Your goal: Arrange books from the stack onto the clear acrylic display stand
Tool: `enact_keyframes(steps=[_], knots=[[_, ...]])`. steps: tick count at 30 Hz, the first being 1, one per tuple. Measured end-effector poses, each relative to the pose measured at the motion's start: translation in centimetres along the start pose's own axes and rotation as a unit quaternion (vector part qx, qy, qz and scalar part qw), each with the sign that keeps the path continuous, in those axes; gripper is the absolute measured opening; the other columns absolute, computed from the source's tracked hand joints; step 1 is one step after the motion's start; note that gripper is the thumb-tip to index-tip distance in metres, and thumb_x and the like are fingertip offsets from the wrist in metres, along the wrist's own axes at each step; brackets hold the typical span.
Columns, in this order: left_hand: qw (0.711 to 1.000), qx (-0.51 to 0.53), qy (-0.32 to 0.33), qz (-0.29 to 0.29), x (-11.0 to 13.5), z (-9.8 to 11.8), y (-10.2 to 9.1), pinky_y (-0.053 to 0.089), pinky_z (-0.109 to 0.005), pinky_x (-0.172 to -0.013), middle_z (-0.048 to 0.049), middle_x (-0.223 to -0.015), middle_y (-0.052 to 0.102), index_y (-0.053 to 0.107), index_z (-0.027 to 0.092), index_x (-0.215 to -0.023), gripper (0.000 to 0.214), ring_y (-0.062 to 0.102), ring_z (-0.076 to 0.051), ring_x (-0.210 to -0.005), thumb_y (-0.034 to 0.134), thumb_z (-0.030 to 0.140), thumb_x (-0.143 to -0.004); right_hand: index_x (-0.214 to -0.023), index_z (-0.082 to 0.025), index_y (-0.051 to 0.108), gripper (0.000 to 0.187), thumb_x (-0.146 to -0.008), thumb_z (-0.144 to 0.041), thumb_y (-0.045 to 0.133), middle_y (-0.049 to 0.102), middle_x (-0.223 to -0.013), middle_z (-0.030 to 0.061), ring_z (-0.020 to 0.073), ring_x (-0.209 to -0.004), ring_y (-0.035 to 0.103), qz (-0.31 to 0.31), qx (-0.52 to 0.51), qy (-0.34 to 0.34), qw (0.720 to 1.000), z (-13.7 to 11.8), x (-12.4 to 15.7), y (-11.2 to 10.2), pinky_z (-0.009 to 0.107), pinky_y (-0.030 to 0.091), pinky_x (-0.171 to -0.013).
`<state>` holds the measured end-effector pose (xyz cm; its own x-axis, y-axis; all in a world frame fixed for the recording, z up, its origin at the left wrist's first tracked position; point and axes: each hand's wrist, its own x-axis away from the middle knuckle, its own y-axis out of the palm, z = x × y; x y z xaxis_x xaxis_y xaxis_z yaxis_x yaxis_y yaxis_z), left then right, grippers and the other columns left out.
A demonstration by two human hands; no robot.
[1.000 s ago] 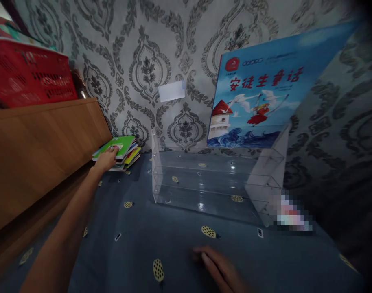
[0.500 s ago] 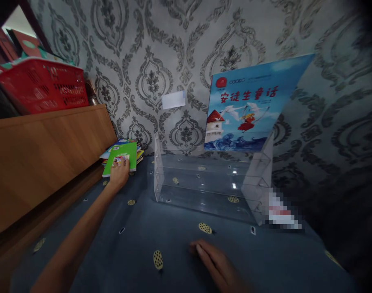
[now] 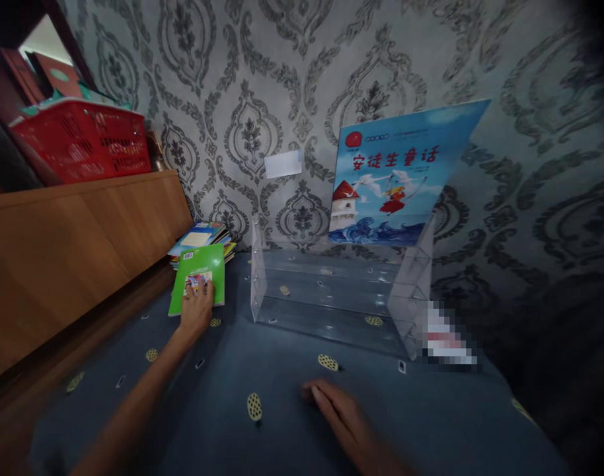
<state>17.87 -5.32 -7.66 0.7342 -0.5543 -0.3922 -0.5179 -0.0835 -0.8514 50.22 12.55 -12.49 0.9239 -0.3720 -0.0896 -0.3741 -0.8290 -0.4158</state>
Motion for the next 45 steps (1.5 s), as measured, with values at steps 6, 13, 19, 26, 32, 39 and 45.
enact_keyframes(steps=[6,13,19,26,32,39,45], knots=[[0.987,0.104,0.064,-0.108,4.7,-0.1,-0.7,0.049,-0.050,-0.100,-0.0188,-0.149,0.050,0.047,0.021,-0.145,0.058,0.048,-0.039,-0.136,0.061,0.034,-0.090,-0.105,-0.022,0.073,0.062,-0.097,-0.069,0.034,0.075,-0.108,0.0114,0.0267,-0.105,0.069,-0.014,0.001,-0.018,1.000,-0.7,0.0,-0.4,0.040,0.053,-0.100],[0.936,0.252,0.085,-0.231,0.8,-2.7,1.0,0.051,-0.031,-0.093,-0.0075,-0.124,0.070,0.064,0.025,-0.124,0.044,0.066,-0.024,-0.113,0.044,0.053,-0.097,-0.101,-0.023,0.072,0.062,-0.098,-0.069,0.031,0.075,-0.103,0.0105,0.0261,-0.101,0.069,-0.017,0.012,-0.038,0.999,-0.5,-0.3,-0.1,0.039,0.054,-0.095],[0.964,0.184,-0.041,-0.188,-4.7,-4.3,4.4,0.048,-0.048,-0.098,-0.0248,-0.148,0.050,0.048,0.011,-0.140,0.052,0.052,-0.036,-0.133,0.038,0.040,-0.099,-0.099,-0.023,0.071,0.059,-0.098,-0.068,0.032,0.075,-0.105,0.0098,0.0264,-0.103,0.068,-0.004,0.019,-0.047,0.999,-0.8,0.0,-0.1,0.039,0.053,-0.096],[0.966,0.179,-0.026,-0.185,-6.0,-4.2,6.5,0.047,-0.044,-0.103,-0.0147,-0.140,0.059,0.053,0.015,-0.138,0.045,0.059,-0.026,-0.126,0.037,0.040,-0.104,-0.098,-0.021,0.068,0.055,-0.101,-0.064,0.033,0.074,-0.102,0.0089,0.0232,-0.100,0.068,-0.015,0.020,-0.054,0.998,-0.7,-0.2,-0.1,0.037,0.051,-0.096],[0.973,0.150,-0.040,-0.170,-4.2,-3.9,6.4,0.049,-0.041,-0.099,-0.0177,-0.137,0.059,0.054,0.015,-0.140,0.051,0.058,-0.029,-0.127,0.026,0.038,-0.103,-0.096,-0.020,0.067,0.052,-0.102,-0.060,0.034,0.074,-0.096,0.0084,0.0226,-0.093,0.069,-0.018,-0.030,-0.052,0.998,-0.9,-0.5,-0.2,0.036,0.052,-0.088],[0.978,0.123,-0.047,-0.160,-1.5,-3.5,4.4,0.053,-0.045,-0.091,-0.0183,-0.130,0.063,0.059,0.018,-0.135,0.054,0.064,-0.032,-0.117,0.026,0.043,-0.101,-0.102,-0.020,0.068,0.050,-0.102,-0.059,0.036,0.074,-0.094,0.0082,0.0218,-0.091,0.069,0.005,-0.044,-0.053,0.998,-0.1,-0.6,0.0,0.036,0.053,-0.086],[0.981,0.103,-0.025,-0.160,0.5,-3.3,2.5,0.054,-0.042,-0.087,-0.0180,-0.121,0.068,0.068,0.017,-0.122,0.055,0.066,-0.032,-0.112,0.028,0.048,-0.099,-0.102,-0.019,0.067,0.051,-0.102,-0.058,0.035,0.075,-0.095,0.0085,0.0220,-0.089,0.069,0.032,-0.041,-0.050,0.997,0.1,-0.5,-0.2,0.035,0.052,-0.084]])
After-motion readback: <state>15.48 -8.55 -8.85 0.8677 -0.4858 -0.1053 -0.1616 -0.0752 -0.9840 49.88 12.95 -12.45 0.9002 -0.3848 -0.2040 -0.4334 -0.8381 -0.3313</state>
